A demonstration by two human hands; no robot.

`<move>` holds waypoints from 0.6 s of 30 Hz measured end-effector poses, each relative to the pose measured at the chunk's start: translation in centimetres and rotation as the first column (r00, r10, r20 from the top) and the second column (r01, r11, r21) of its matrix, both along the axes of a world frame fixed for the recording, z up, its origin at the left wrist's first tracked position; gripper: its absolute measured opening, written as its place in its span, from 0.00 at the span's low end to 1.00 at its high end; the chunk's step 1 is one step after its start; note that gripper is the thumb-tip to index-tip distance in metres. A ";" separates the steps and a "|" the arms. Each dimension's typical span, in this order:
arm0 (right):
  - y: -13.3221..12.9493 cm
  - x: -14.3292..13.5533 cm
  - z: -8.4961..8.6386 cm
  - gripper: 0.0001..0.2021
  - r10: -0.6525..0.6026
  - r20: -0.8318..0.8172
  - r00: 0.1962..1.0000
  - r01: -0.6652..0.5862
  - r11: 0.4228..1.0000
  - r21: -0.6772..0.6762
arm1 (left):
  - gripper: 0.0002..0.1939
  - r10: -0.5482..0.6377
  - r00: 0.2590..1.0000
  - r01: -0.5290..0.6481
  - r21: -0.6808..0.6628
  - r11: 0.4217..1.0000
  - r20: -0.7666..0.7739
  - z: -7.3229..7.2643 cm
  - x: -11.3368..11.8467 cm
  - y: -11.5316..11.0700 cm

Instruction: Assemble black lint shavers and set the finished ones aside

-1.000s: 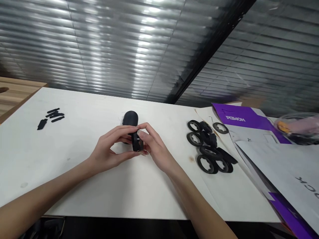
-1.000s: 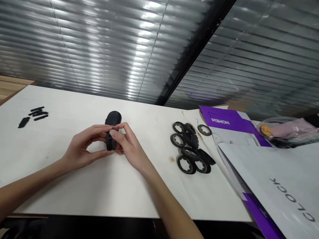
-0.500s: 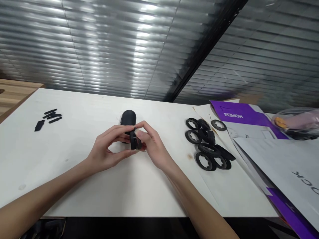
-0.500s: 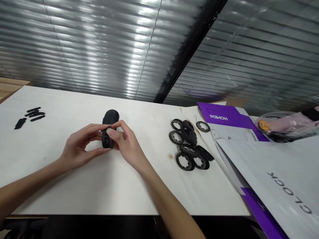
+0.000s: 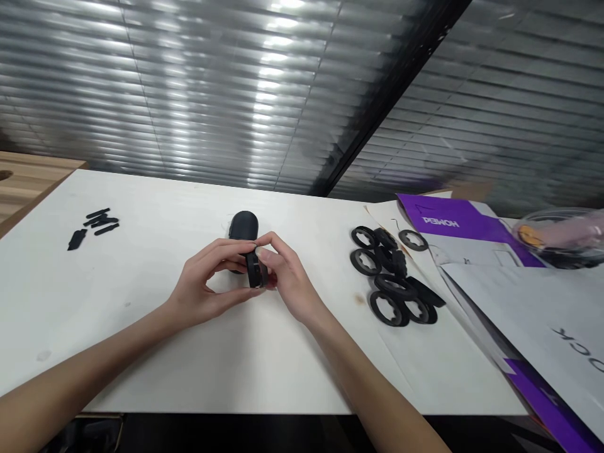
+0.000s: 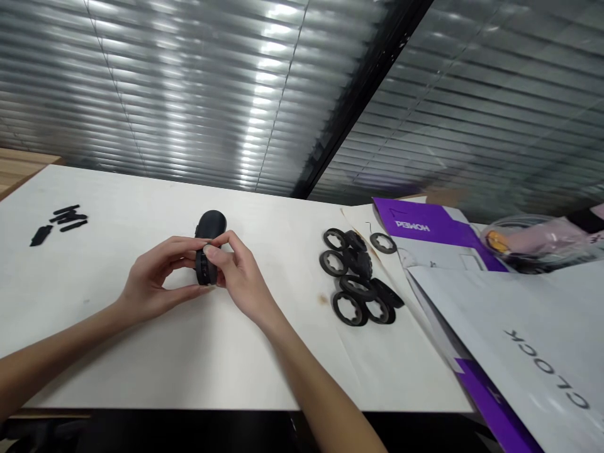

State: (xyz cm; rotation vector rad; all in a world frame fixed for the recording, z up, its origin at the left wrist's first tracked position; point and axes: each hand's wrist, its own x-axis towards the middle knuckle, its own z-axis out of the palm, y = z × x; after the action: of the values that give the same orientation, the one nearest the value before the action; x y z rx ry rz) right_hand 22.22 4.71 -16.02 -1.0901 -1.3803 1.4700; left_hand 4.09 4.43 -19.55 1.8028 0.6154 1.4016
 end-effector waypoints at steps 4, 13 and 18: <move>0.0 0.1 -0.1 0.17 0.020 -0.006 1.000 -0.020 1.000 0.001 | 0.28 -0.013 1.000 0.012 -0.016 1.000 -0.016 -0.1 0.0 -0.1; 0.6 -0.1 0.5 0.26 -0.042 -0.074 0.996 0.042 0.999 0.000 | 0.28 0.041 0.974 0.007 -0.211 0.977 0.224 -0.2 -0.4 0.6; 0.9 0.1 1.9 0.22 -0.081 -0.051 0.995 0.084 0.993 0.080 | 0.28 0.168 0.916 -0.056 -0.299 0.953 0.365 1.3 -0.8 1.6</move>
State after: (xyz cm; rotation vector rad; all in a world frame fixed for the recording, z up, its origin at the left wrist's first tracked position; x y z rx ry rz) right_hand 22.28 5.57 -14.12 -1.0414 -1.3354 1.3594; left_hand 3.31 6.04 -18.24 1.2364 0.6766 1.6019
